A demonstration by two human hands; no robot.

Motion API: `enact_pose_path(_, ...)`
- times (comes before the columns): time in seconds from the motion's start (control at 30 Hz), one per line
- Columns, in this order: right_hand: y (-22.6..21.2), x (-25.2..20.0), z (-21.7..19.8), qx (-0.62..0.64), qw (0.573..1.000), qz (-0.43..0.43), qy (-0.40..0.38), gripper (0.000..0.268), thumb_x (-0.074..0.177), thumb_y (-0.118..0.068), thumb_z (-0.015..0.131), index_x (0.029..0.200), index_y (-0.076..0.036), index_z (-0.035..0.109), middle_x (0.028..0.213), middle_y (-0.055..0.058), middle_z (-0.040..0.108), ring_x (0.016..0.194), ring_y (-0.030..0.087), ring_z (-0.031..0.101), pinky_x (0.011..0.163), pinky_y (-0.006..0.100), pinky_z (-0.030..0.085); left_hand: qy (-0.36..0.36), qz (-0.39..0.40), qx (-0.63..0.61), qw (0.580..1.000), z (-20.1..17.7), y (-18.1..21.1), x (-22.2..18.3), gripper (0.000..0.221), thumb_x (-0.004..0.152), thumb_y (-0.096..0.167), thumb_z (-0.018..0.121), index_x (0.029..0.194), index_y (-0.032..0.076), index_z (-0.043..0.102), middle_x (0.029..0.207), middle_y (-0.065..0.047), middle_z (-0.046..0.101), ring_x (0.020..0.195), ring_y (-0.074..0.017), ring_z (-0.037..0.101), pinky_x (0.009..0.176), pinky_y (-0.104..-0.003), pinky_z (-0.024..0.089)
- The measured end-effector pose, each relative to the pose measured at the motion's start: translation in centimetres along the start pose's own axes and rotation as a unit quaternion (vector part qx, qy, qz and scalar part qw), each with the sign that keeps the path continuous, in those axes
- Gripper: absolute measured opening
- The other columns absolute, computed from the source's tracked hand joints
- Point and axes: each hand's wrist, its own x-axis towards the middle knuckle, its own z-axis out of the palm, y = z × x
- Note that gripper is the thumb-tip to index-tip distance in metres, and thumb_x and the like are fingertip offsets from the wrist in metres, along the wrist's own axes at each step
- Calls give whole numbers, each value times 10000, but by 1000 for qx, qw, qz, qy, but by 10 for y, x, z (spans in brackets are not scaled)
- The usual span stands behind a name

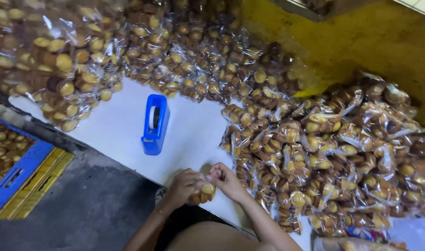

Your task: Sealing plastic bags filled with small baked goods using a manual tape dispenser at a packaging station.

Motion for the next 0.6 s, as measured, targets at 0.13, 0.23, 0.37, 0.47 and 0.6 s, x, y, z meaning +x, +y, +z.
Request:
enact_pose_path(0.13, -13, 0, 14, -130, 991, -36, -11, 269, 819, -90, 859, 1028, -90, 689, 860, 45, 732, 833, 162, 668, 743, 316, 538, 33, -12, -72, 997, -5, -23, -2, 266, 802, 135, 882, 1038, 48, 795, 948, -118, 721, 992, -271, 693, 950, -465, 534)
enact_pose_path(0.23, 2, 19, 22, -330, 905, -269, -4, 130, 978, -155, 663, 1082, -113, 728, 947, 78, 708, 975, 278, 688, 841, 384, 569, 92, -196, -17, 976, -18, 22, 3, 450, 737, 307, 959, 1139, 204, 785, 977, -76, 725, 964, -230, 742, 830, -346, 625)
enact_pose_path(0.37, 32, 23, 27, -369, 870, -324, 53, 153, 976, -80, 616, 1083, -96, 724, 948, 101, 667, 987, 322, 676, 876, 413, 567, 164, -13, 286, 944, 0, 9, -11, 209, 862, 384, 822, 965, 205, 790, 900, -4, 713, 1100, -217, 643, 1170, -514, 240)
enact_pose_path(0.47, 15, 20, 37, -362, 885, -285, 73, 99, 991, -100, 588, 1010, -84, 683, 1060, 156, 602, 1114, 423, 607, 957, 495, 517, 247, 47, 270, 930, 18, -15, -12, 155, 891, 311, 779, 862, 170, 720, 954, -23, 627, 1029, -286, 613, 1023, -511, 412)
enact_pose_path(0.6, 40, 49, 46, -308, 928, -176, 110, 206, 972, -104, 588, 783, -32, 625, 984, 119, 676, 963, 331, 701, 821, 378, 564, 275, 38, 199, 940, 21, -28, 3, 199, 936, 278, 719, 806, 172, 612, 855, -7, 620, 878, -268, 639, 819, -412, 493)
